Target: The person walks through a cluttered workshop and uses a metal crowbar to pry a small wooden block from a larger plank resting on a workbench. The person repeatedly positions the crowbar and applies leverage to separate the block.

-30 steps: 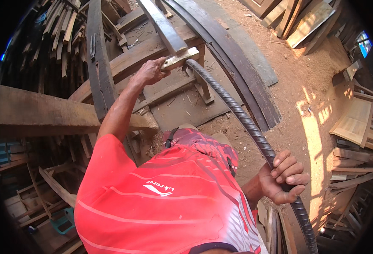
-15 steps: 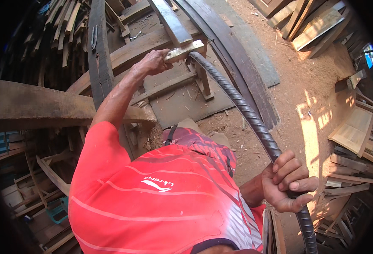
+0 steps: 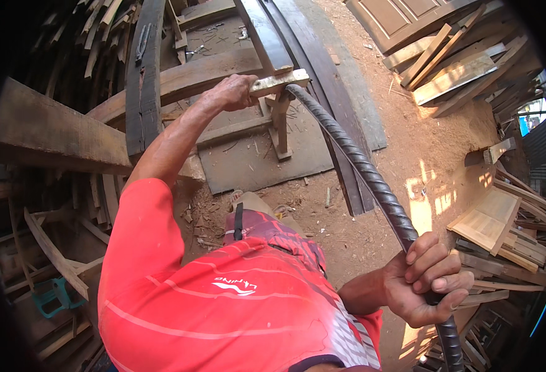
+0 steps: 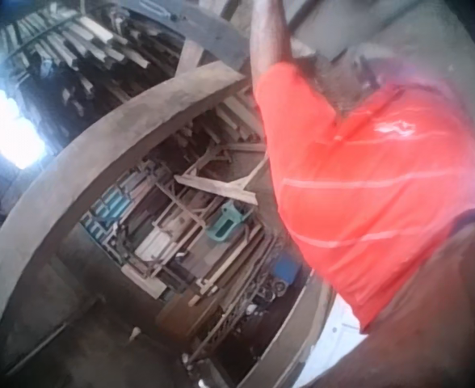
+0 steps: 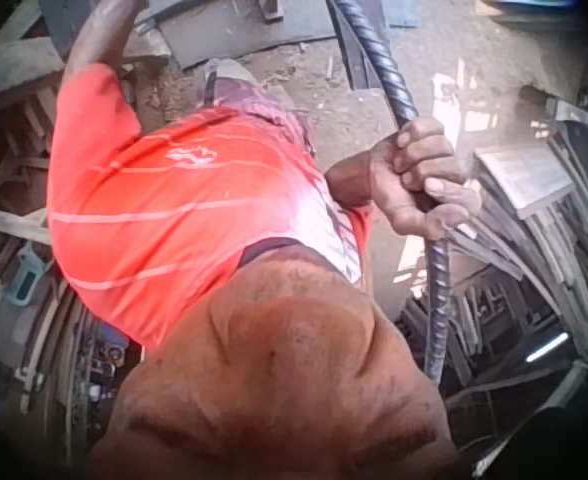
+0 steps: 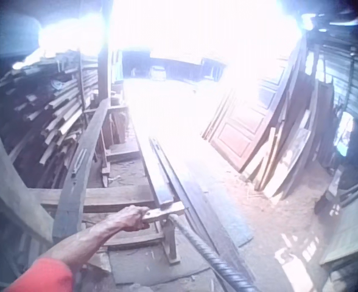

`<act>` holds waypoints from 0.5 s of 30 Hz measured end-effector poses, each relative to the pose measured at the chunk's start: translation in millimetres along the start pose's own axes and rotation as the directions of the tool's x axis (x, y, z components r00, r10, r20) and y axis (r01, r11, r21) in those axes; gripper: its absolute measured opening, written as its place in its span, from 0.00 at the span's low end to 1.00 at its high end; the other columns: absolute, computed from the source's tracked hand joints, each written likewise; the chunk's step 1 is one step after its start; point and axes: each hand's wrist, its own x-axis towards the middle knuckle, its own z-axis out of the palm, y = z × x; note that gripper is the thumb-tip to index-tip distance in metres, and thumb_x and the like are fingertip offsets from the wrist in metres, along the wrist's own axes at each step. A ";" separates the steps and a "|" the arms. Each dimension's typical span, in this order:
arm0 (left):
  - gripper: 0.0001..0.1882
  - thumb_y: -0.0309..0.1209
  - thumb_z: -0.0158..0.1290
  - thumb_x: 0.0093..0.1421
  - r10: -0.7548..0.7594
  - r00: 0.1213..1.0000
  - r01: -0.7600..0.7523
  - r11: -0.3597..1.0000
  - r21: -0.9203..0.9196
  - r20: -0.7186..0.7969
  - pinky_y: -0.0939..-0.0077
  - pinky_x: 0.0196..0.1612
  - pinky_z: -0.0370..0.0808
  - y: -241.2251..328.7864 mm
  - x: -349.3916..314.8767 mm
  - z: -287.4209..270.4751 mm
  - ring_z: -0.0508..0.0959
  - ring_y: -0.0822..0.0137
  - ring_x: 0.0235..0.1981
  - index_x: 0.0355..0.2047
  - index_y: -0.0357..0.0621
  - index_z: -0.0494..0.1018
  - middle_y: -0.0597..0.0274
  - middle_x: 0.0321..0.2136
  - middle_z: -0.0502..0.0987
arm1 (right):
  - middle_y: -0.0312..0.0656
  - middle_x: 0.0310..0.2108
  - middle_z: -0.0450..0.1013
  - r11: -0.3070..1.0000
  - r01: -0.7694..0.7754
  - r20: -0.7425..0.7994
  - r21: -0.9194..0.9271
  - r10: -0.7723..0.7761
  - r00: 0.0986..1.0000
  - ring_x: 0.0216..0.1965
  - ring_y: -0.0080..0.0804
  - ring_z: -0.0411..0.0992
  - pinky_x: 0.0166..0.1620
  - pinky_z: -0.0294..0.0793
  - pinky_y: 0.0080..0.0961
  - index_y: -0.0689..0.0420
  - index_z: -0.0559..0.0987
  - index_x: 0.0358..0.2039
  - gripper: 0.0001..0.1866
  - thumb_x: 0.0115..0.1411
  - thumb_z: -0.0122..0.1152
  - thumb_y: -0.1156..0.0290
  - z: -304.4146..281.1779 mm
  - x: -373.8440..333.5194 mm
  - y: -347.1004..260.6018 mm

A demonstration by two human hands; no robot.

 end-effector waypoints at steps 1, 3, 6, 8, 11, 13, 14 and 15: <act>0.20 0.35 0.65 0.56 0.010 1.000 -0.010 0.999 -0.035 -0.012 0.58 0.45 0.78 5.9 0.8 -10.2 0.82 0.50 0.41 0.45 0.40 0.73 0.48 0.37 0.82 | 0.32 0.14 0.56 1.000 0.009 0.034 -0.015 -0.008 0.999 0.13 0.21 0.53 0.26 0.63 0.26 0.53 0.64 0.28 0.20 0.74 0.41 0.55 2.4 11.8 -2.2; 0.23 0.38 0.66 0.56 -0.089 0.996 0.089 0.996 -0.002 -0.003 0.54 0.47 0.76 4.7 -10.4 -9.1 0.81 0.47 0.44 0.46 0.41 0.72 0.45 0.40 0.81 | 0.32 0.14 0.56 1.000 -0.005 0.034 0.002 0.005 0.999 0.13 0.22 0.54 0.25 0.63 0.27 0.54 0.64 0.29 0.19 0.74 0.41 0.56 2.1 5.3 -2.3; 0.24 0.42 0.66 0.55 -0.101 0.995 0.099 0.992 0.077 0.017 0.53 0.52 0.76 -5.1 -14.3 -0.8 0.79 0.47 0.50 0.48 0.43 0.74 0.46 0.44 0.81 | 0.33 0.14 0.56 0.999 -0.034 -0.020 -0.032 0.034 0.999 0.12 0.22 0.55 0.26 0.66 0.29 0.53 0.64 0.29 0.16 0.73 0.43 0.58 -4.2 -29.7 11.9; 0.25 0.44 0.65 0.55 -0.081 0.995 0.073 0.989 0.127 0.061 0.53 0.51 0.77 -16.6 -10.8 7.5 0.79 0.44 0.49 0.46 0.41 0.75 0.45 0.43 0.81 | 0.33 0.14 0.57 0.997 -0.065 -0.076 -0.033 0.063 0.995 0.12 0.22 0.55 0.26 0.66 0.29 0.53 0.64 0.30 0.15 0.72 0.44 0.58 -12.4 -54.6 20.1; 0.26 0.44 0.65 0.56 -0.047 0.998 0.038 0.985 0.169 0.047 0.52 0.51 0.76 -35.2 -12.2 23.0 0.79 0.44 0.49 0.49 0.42 0.73 0.44 0.43 0.81 | 0.33 0.14 0.56 0.996 -0.090 -0.077 -0.010 0.089 0.993 0.13 0.23 0.56 0.25 0.67 0.31 0.54 0.64 0.31 0.14 0.72 0.46 0.60 -20.8 -69.9 26.2; 0.26 0.45 0.64 0.57 -0.087 0.994 0.078 0.988 0.135 0.061 0.51 0.51 0.76 -22.7 -23.7 8.5 0.79 0.44 0.50 0.50 0.43 0.72 0.44 0.44 0.81 | 0.34 0.13 0.56 0.997 -0.073 -0.032 -0.032 0.072 0.997 0.13 0.23 0.57 0.26 0.67 0.32 0.55 0.64 0.31 0.14 0.71 0.47 0.60 -15.9 -69.0 23.1; 0.28 0.45 0.64 0.57 -0.081 0.994 0.070 0.988 0.137 0.076 0.50 0.51 0.76 -33.1 -21.9 14.1 0.79 0.43 0.49 0.53 0.45 0.71 0.44 0.44 0.81 | 0.34 0.14 0.57 0.997 -0.076 -0.024 -0.032 0.075 0.997 0.13 0.24 0.58 0.26 0.69 0.32 0.55 0.65 0.31 0.14 0.71 0.47 0.61 -13.9 -72.9 20.9; 0.34 0.46 0.65 0.56 -0.134 0.987 0.115 0.974 0.195 0.089 0.51 0.52 0.76 -45.5 -21.8 17.5 0.79 0.42 0.49 0.58 0.46 0.67 0.43 0.44 0.80 | 0.34 0.14 0.57 0.997 -0.075 -0.011 -0.024 0.075 0.997 0.14 0.24 0.58 0.27 0.68 0.32 0.54 0.64 0.31 0.14 0.71 0.46 0.60 -10.3 -74.7 22.2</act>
